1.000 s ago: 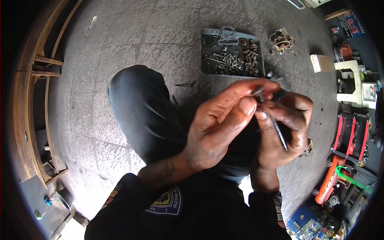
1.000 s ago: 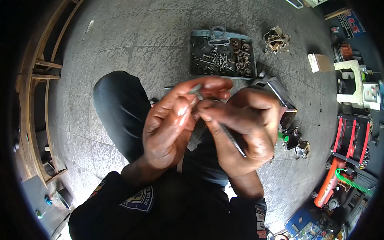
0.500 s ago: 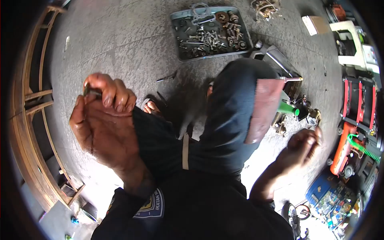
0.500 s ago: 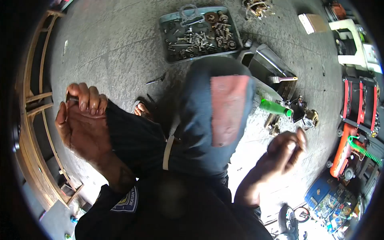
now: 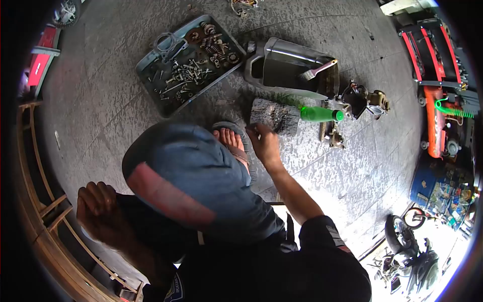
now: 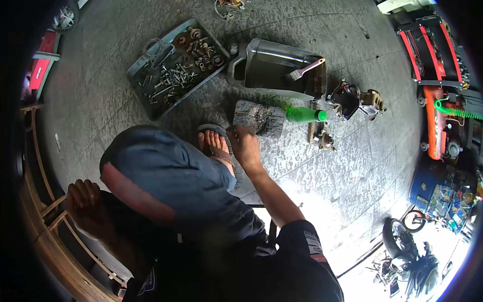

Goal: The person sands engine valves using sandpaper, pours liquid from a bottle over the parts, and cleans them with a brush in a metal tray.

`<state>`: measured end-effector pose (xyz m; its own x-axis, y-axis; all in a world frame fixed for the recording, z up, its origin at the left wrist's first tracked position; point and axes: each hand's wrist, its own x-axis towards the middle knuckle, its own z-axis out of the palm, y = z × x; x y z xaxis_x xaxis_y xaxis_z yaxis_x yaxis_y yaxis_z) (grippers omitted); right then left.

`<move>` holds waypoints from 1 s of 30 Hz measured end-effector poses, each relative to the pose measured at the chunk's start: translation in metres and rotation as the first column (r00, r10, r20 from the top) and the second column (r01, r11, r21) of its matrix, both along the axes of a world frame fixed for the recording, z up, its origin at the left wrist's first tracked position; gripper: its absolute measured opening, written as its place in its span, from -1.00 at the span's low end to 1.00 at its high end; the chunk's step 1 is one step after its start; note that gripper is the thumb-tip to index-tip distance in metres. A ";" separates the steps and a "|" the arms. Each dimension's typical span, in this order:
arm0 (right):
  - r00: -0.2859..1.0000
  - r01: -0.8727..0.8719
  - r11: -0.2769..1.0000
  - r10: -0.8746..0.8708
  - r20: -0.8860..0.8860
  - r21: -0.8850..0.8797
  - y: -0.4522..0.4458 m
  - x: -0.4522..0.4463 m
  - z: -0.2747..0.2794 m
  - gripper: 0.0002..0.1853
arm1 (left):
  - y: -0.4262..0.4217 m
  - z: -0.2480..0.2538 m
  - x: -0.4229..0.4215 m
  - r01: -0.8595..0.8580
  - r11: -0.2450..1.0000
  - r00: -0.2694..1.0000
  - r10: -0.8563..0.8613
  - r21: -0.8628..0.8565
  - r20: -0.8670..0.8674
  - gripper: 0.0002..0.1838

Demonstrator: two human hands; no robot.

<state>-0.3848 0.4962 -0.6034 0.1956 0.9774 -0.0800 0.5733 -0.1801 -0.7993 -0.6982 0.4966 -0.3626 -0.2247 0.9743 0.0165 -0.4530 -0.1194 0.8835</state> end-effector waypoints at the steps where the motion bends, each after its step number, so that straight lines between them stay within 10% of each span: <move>1: 0.993 -0.044 0.997 0.037 0.115 0.058 0.012 -0.001 -0.004 -0.88 | 0.005 0.002 0.005 0.008 1.000 1.000 -0.008 0.000 -0.010 -0.64; 3: 0.992 -0.047 0.999 0.047 0.118 0.004 0.036 -0.005 -0.013 -0.86 | 0.013 0.005 0.023 -0.376 0.905 0.926 0.358 -0.197 -0.122 -0.64; 6: 0.960 -0.166 0.986 0.165 0.227 -0.015 0.079 -0.014 -0.032 -0.85 | 0.019 0.006 0.037 -0.438 0.864 0.899 0.427 -0.249 -0.099 -0.68; 9: 0.837 -0.359 0.932 0.346 0.424 -0.052 0.116 -0.025 -0.064 -0.81 | 0.011 -0.006 0.014 -0.121 0.985 0.989 0.108 -0.126 -0.105 -0.76; 30: 0.696 -0.427 0.870 0.490 0.525 -0.246 0.122 -0.022 -0.079 -0.69 | 0.010 -0.014 0.009 -0.176 0.982 0.975 0.164 -0.071 -0.152 -0.74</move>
